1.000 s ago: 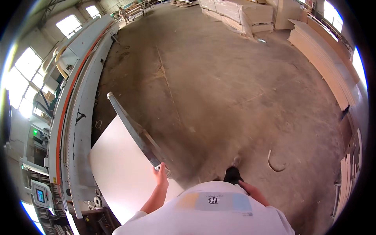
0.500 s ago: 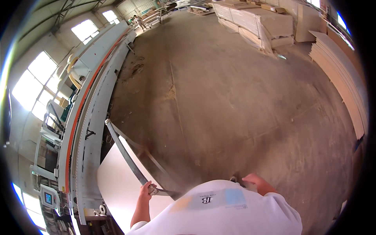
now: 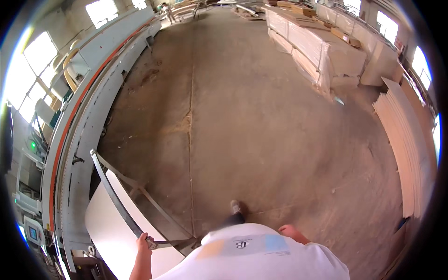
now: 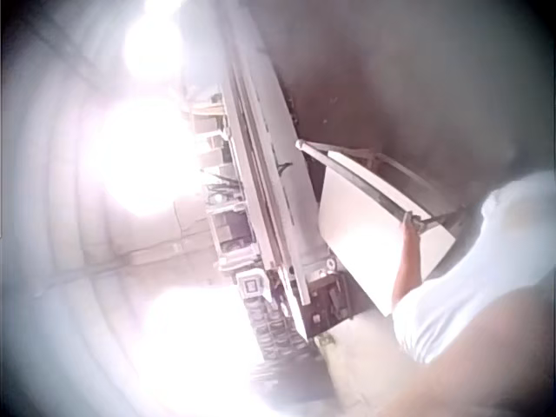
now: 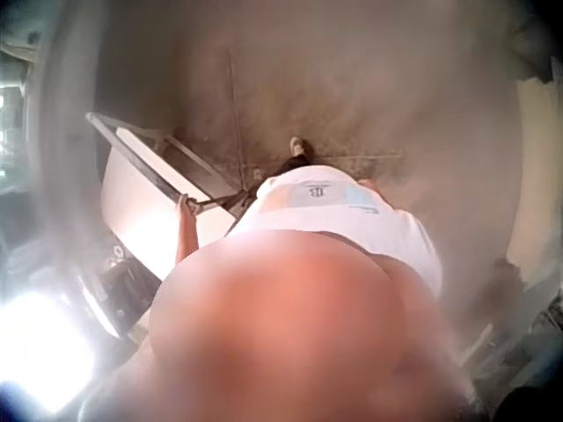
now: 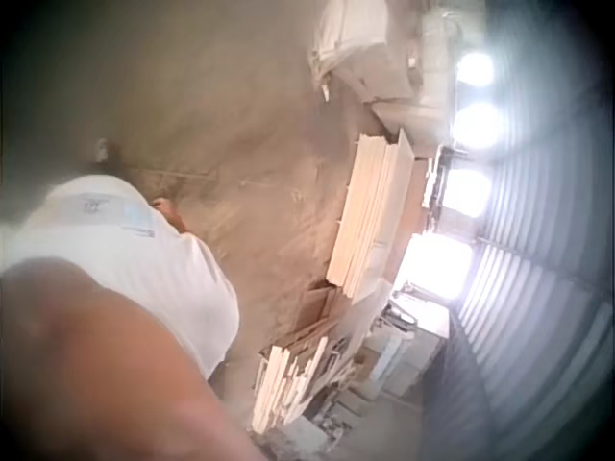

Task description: The person pushes a cart of wooden panels across a workshop, then individually feeds boards into an edge-banding machine by hand and uses a spray nozzle to clean the machine bed.

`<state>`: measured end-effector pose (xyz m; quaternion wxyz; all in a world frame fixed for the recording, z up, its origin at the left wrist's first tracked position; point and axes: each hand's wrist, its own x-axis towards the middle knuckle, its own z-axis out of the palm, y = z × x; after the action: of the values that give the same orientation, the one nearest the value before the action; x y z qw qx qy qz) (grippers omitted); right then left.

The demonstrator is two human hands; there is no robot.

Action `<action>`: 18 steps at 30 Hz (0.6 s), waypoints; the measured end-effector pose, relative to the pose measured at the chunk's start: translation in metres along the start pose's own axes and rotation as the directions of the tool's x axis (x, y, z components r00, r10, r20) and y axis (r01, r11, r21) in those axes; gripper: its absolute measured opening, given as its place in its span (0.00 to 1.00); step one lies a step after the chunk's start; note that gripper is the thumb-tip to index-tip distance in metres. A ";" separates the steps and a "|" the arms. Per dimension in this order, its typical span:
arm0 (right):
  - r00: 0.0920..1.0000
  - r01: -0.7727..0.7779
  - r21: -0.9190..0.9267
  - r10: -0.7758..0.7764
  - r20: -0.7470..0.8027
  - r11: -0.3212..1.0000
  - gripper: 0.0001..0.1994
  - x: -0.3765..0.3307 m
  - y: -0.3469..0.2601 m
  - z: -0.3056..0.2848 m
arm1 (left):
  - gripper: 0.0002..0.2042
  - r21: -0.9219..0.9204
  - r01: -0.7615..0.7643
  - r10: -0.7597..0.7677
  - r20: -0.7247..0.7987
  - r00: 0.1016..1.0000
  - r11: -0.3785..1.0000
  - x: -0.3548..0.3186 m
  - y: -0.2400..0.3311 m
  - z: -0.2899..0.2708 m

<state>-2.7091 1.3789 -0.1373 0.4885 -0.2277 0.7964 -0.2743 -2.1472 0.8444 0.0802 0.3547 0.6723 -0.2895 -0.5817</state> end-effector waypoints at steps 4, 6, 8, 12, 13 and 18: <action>0.988 -0.110 0.074 0.100 0.121 0.991 0.16 0.039 -0.031 -0.042 | 0.07 0.008 0.002 -0.001 -0.067 0.998 1.000 0.019 0.034 0.090; 0.970 -0.241 0.116 0.244 -0.011 0.964 0.18 0.075 -0.109 -0.085 | 0.08 0.030 0.003 0.000 -0.078 0.997 1.000 0.031 0.047 0.121; 0.950 -0.291 0.274 0.312 -0.034 0.917 0.20 0.095 -0.220 -0.134 | 0.08 -0.017 -0.004 0.001 -0.137 0.991 1.000 0.034 0.055 0.147; 0.986 -0.164 0.646 0.130 0.100 0.745 0.20 0.134 -0.320 -0.191 | 0.08 -0.010 -0.004 0.003 -0.110 0.994 1.000 0.067 0.082 0.246; 0.994 -0.060 0.579 -0.006 0.111 0.813 0.21 0.145 -0.342 -0.208 | 0.08 -0.020 -0.009 0.007 -0.100 0.995 1.000 0.078 0.089 0.270; 0.947 0.259 0.299 -0.302 0.108 0.919 0.26 0.208 -0.440 -0.330 | 0.09 -0.074 -0.037 0.027 -0.129 0.991 0.997 0.122 0.108 0.379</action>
<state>-3.0524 0.9901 0.1399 0.5307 -0.2885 0.6688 -0.4335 -2.4997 0.6309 0.0711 0.4073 0.6893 -0.2545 -0.5424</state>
